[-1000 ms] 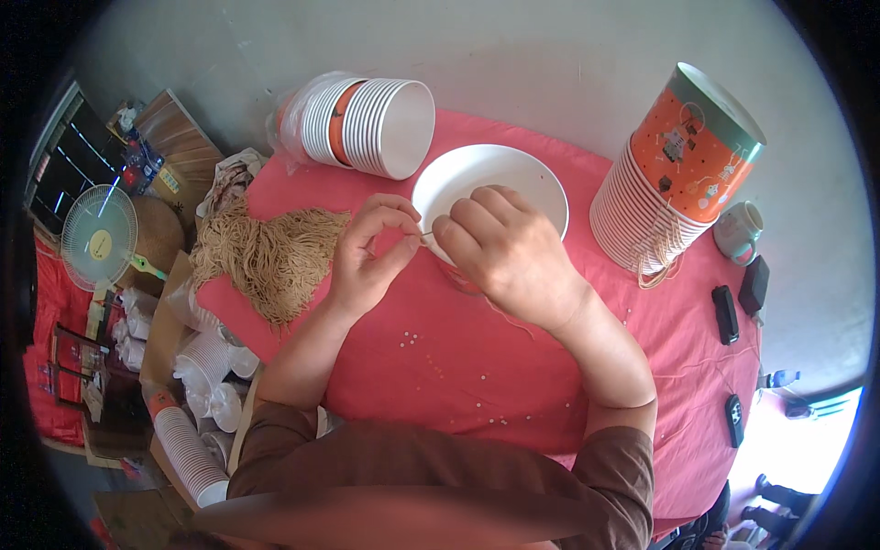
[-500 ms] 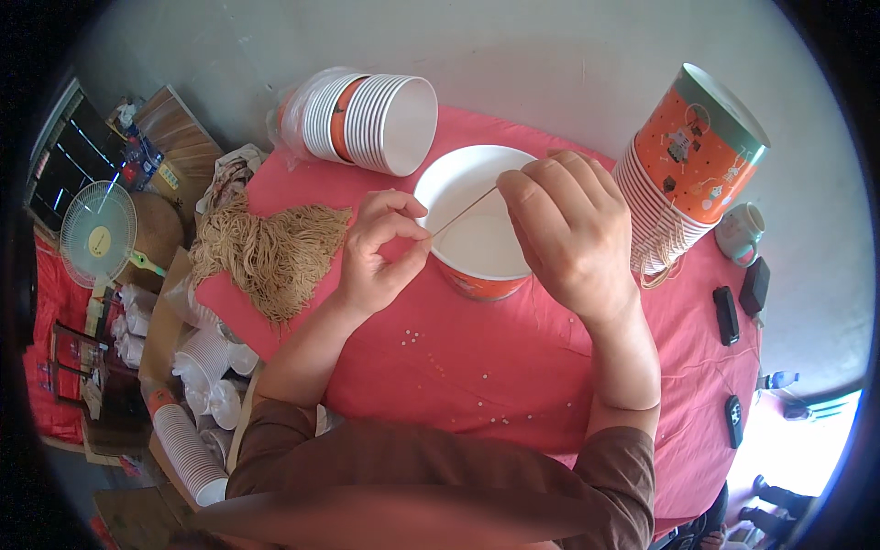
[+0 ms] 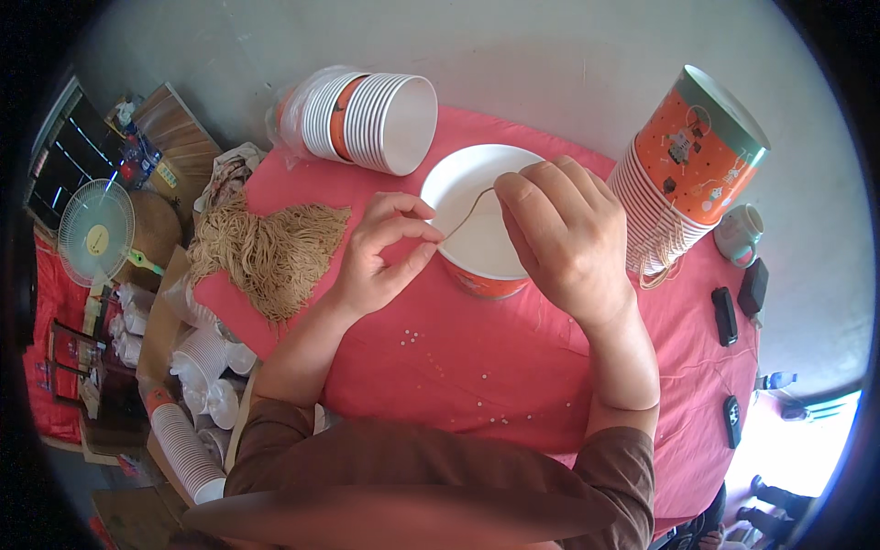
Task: Threading elastic cords through pre-punched holes in paper buckets for final assembly.
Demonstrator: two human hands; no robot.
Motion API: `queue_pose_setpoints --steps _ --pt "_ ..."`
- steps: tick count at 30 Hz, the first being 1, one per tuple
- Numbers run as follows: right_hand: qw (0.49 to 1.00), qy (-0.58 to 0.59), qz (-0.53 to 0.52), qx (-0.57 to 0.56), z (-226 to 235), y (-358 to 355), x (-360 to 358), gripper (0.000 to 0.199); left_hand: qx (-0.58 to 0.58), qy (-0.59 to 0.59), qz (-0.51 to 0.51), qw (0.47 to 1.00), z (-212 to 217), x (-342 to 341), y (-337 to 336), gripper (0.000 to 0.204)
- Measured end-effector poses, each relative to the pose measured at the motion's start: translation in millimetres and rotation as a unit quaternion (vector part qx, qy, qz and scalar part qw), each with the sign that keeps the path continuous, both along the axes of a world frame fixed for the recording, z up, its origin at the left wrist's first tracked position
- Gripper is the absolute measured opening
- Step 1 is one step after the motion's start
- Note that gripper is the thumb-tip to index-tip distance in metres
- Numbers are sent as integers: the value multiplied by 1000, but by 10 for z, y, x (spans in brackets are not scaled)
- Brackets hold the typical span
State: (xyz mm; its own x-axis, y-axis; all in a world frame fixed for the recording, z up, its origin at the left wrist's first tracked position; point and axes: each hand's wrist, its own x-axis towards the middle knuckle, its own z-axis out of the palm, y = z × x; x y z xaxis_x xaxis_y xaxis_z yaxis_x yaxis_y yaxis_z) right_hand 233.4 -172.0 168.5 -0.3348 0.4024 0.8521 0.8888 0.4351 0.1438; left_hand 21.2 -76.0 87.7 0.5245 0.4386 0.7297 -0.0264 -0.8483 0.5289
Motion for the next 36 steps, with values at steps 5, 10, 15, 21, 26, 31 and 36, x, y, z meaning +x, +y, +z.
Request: queue_pose_setpoints --steps 5,10,15,21,26,31,36 --pt "999 1 28 30 27 -20 -18 26 26 -2 4 1000 -41 2 49 12" --pt "997 -4 55 50 23 -48 -58 28 56 17 22 998 -31 7 44 16" --pt "996 52 68 6 7 -38 -69 28 52 -54 62 995 34 -11 20 17" --pt "981 156 93 -74 -47 -21 -54 21 110 -2 -17 994 64 24 -265 26" --pt "878 360 232 -213 -79 -103 -45 14 92 56 -39 993 -73 126 -261 39" --pt "736 472 357 -329 60 -225 81 13 -102 33 23 994 7 -16 24 20" --pt "633 493 484 -350 66 -214 156 13 -229 42 51 971 66 -102 531 21"
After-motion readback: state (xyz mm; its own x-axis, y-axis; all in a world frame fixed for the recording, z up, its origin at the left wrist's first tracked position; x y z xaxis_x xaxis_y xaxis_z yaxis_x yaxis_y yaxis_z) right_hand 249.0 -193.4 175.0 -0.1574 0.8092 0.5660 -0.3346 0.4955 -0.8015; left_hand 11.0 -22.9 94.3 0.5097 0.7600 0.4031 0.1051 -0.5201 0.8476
